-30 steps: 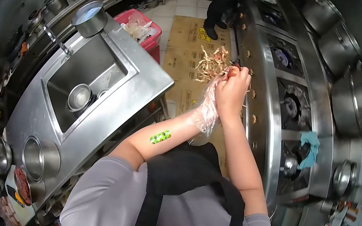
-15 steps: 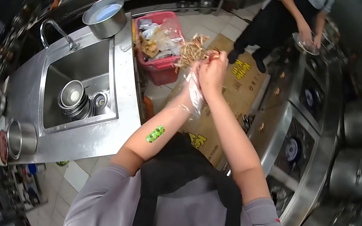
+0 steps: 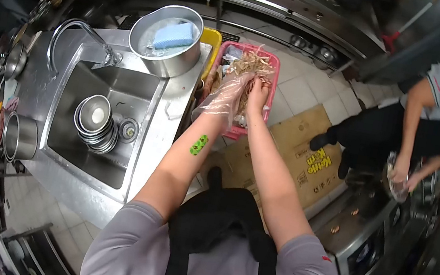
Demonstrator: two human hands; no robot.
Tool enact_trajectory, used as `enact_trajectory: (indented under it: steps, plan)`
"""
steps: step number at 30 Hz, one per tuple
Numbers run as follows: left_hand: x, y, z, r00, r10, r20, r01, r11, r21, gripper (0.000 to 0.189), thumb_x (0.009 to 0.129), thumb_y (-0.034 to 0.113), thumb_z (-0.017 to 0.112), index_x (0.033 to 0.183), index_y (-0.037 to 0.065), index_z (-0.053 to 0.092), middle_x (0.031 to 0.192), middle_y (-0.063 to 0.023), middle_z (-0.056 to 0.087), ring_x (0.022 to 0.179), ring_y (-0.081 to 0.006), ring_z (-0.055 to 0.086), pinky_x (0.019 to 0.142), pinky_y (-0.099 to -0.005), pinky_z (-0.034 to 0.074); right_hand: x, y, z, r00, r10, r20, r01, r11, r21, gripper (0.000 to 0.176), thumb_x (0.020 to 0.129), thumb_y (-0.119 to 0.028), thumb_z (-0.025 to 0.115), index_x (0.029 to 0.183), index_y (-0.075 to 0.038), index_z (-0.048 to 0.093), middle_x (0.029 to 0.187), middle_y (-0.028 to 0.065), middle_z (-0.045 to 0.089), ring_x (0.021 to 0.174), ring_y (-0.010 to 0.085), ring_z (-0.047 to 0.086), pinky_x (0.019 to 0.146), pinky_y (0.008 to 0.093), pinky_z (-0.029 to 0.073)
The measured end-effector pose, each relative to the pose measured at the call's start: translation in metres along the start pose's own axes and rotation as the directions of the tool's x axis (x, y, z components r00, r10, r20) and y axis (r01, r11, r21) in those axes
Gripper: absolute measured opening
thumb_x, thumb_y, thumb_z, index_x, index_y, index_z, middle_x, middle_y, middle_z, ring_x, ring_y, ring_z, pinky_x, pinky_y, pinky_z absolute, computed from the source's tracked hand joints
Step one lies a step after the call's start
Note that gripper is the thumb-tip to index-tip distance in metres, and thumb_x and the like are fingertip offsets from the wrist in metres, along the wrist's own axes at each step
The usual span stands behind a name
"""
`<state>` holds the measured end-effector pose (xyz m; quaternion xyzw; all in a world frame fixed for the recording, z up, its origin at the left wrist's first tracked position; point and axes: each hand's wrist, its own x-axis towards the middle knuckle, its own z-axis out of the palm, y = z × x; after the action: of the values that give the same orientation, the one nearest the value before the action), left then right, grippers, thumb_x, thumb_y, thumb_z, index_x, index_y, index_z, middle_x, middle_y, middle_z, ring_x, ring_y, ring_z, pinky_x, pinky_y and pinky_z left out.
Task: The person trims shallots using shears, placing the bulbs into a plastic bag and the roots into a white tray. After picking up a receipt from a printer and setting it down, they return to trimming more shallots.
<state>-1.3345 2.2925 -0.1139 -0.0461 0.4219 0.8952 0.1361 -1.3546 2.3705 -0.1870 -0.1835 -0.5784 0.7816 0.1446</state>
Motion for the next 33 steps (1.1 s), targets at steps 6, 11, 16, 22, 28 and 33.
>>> enact_trajectory:
  steps: [6, 11, 16, 22, 28, 33]
  plan:
    - [0.069, -0.026, -0.009, 0.992, -0.09, -0.087, 0.103, 0.983, 0.152, 0.065, 0.086, 0.049, 0.047, 0.136, 0.009, 0.035, 0.137, -0.0111, 0.038, 0.125, -0.0243, 0.035, 0.102, -0.0329, 0.026, 0.064, -0.001, 0.01, 0.996, -0.091, 0.015, 0.088, 0.983, 0.161, 0.022, 0.077, -0.01, 0.067, 0.095, -0.002, 0.057, 0.095, 0.0055, 0.06, 0.086, 0.0133, 0.055, 0.076, 0.0261, 0.043]
    - [0.109, -0.039, -0.026, 0.989, 0.145, 0.004, -0.109, 0.726, 0.679, 0.064, 0.089, 0.044, 0.043, 0.133, -0.001, 0.035, 0.133, -0.0202, 0.042, 0.125, -0.0293, 0.038, 0.102, -0.0345, 0.028, 0.147, 0.036, 0.009, 0.973, 0.15, 0.176, -0.203, 0.919, 0.338, 0.033, 0.077, -0.011, 0.063, 0.108, -0.001, 0.056, 0.101, 0.007, 0.061, 0.09, 0.0192, 0.058, 0.078, 0.0294, 0.047]
    - [0.097, -0.025, -0.019, 0.919, 0.365, 0.149, -0.268, 0.301, 0.915, 0.063, 0.089, 0.038, 0.047, 0.136, -0.001, 0.031, 0.134, -0.0219, 0.039, 0.125, -0.0331, 0.036, 0.106, -0.0374, 0.024, 0.199, 0.055, 0.021, 0.815, 0.401, 0.419, -0.537, 0.795, 0.283, 0.037, 0.084, -0.024, 0.056, 0.114, -0.001, 0.055, 0.106, 0.0116, 0.062, 0.093, 0.0248, 0.061, 0.085, 0.0357, 0.049]
    - [0.044, -0.037, -0.04, 0.87, 0.423, -0.255, -0.252, 0.825, 0.506, 0.052, 0.092, 0.028, 0.047, 0.131, -0.005, 0.037, 0.13, -0.0187, 0.046, 0.121, -0.027, 0.043, 0.102, -0.0382, 0.031, 0.246, 0.122, 0.094, 0.603, 0.471, 0.644, -0.735, 0.642, 0.218, 0.051, 0.086, -0.04, 0.052, 0.118, -0.001, 0.052, 0.11, 0.0126, 0.061, 0.099, 0.0285, 0.059, 0.09, 0.0398, 0.046]
    - [-0.019, -0.021, -0.035, 0.895, 0.207, -0.395, -0.256, 0.964, -0.075, 0.051, 0.092, 0.034, 0.047, 0.123, -0.006, 0.045, 0.115, -0.0161, 0.055, 0.103, -0.0234, 0.055, 0.091, -0.0362, 0.042, 0.234, 0.108, 0.168, 0.709, 0.515, 0.482, -0.349, 0.85, -0.394, 0.056, 0.085, -0.032, 0.058, 0.126, 0.003, 0.042, 0.101, 0.0092, 0.063, 0.089, 0.0332, 0.061, 0.083, 0.0436, 0.048]
    - [-0.092, 0.016, -0.033, 0.894, 0.24, -0.379, -0.308, 0.942, -0.13, 0.053, 0.092, 0.037, 0.047, 0.123, -0.006, 0.044, 0.113, -0.0165, 0.055, 0.104, -0.0245, 0.054, 0.09, -0.0368, 0.044, 0.254, 0.139, 0.188, 0.523, 0.345, 0.78, 0.336, 0.757, -0.56, 0.029, 0.076, -0.023, 0.062, 0.095, -0.001, 0.066, 0.08, 0.0098, 0.067, 0.083, 0.022, 0.065, 0.072, 0.0365, 0.051]
